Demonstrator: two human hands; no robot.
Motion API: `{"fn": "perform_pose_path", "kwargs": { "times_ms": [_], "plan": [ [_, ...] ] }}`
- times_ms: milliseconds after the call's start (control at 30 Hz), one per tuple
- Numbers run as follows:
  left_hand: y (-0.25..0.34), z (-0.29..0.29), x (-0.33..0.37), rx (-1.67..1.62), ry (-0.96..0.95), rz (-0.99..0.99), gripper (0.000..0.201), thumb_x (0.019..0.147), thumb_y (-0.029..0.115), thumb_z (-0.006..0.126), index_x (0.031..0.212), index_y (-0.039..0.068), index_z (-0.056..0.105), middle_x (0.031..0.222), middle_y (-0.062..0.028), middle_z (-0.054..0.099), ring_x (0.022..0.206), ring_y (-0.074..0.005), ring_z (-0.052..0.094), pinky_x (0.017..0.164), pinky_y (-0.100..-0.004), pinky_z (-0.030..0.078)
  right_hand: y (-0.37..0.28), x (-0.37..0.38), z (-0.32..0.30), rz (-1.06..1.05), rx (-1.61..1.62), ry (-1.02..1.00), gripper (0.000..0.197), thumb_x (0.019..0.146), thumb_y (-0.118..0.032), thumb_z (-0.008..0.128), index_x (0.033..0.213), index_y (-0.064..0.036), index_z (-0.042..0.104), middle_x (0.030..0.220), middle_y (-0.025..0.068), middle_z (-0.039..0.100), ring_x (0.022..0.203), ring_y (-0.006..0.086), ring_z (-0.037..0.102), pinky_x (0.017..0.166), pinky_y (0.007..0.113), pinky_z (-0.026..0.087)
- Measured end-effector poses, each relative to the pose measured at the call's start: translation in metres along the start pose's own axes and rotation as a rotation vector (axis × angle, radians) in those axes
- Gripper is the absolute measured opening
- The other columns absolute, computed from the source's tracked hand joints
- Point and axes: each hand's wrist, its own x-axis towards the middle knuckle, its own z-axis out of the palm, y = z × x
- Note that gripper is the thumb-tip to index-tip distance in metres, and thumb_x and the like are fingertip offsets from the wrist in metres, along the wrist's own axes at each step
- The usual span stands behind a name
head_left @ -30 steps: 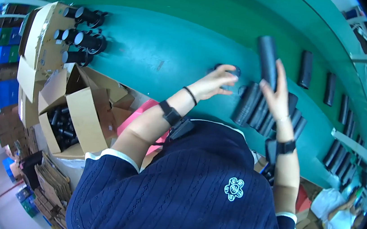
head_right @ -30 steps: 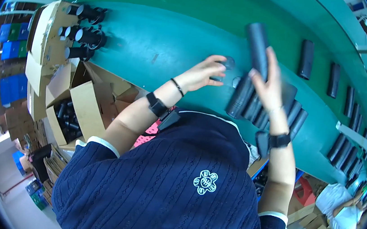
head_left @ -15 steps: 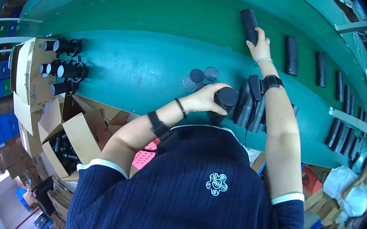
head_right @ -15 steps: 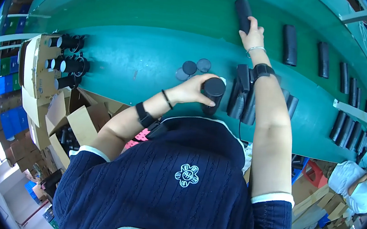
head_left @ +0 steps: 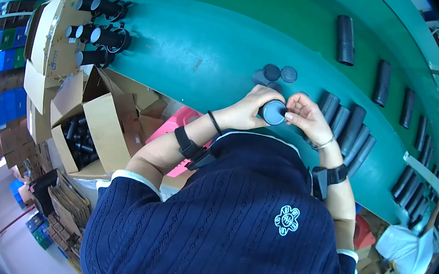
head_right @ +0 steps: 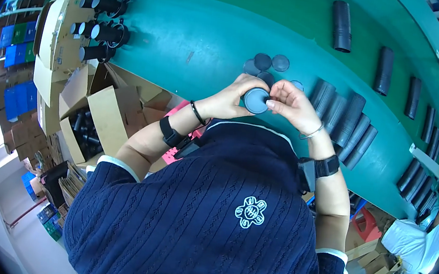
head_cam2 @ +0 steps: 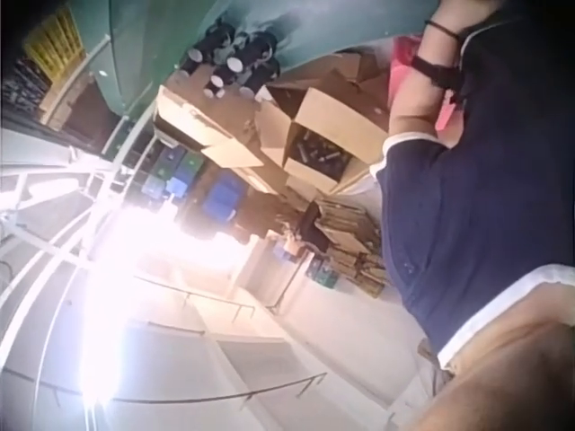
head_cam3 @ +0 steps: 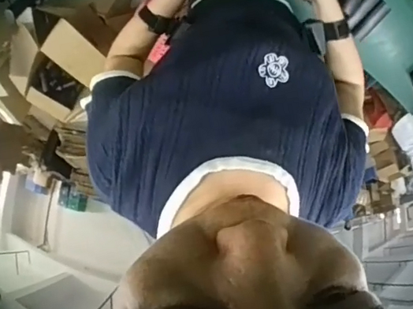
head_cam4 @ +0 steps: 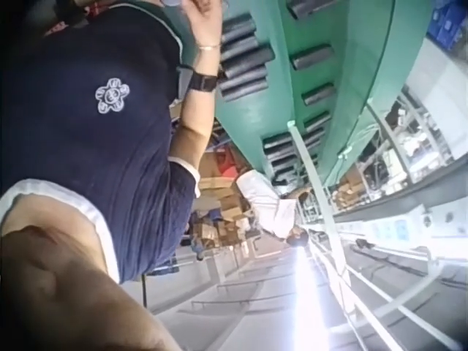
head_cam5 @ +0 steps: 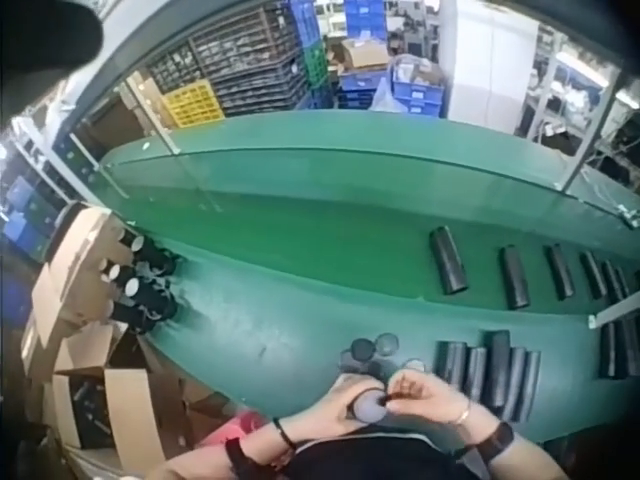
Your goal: The person fits caps onto black cylinders and places them on a conveyor belt, then fits bases onto the cylinders and places the completed assemblies back on the belt.
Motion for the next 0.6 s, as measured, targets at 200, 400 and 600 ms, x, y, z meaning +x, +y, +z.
{"fn": "perform_pose_path", "kwargs": {
  "times_ms": [200,400,600],
  "plan": [
    [-0.008,0.004,-0.012,-0.071,0.018,0.033,0.058,0.073,0.01,0.074,0.124,0.009,0.046,0.117,-0.0093,0.051,0.116,-0.0251,0.045,0.102,-0.037,0.034,0.017,0.005,0.017,-0.005,-0.04,0.114,0.017,0.088,-0.009,0.066,0.092,-0.0099,0.049,0.084,-0.0029,0.055,0.076,0.0059,0.056,0.065,0.021,0.048],
    [-0.012,-0.002,-0.013,-0.49,-0.005,-0.161,0.055,0.076,0.012,0.073,0.123,0.005,0.045,0.115,-0.0072,0.051,0.108,-0.0153,0.051,0.096,-0.0297,0.039,0.02,0.016,0.023,-0.043,-0.037,0.128,0.016,0.087,-0.01,0.067,0.089,-0.01,0.051,0.079,-0.0046,0.055,0.07,0.007,0.057,0.064,0.022,0.048],
    [-0.002,-0.024,0.014,-1.305,0.267,-0.192,0.058,0.084,0.007,0.066,0.133,0.007,0.035,0.119,-0.0105,0.053,0.114,-0.0239,0.053,0.099,-0.0398,0.043,0.016,0.008,0.01,-0.103,-0.467,0.028,0.075,0.076,-0.014,0.077,0.138,-0.0062,0.035,0.124,0.0074,0.049,0.117,0.0179,0.048,0.097,0.032,0.039]
  ]
}}
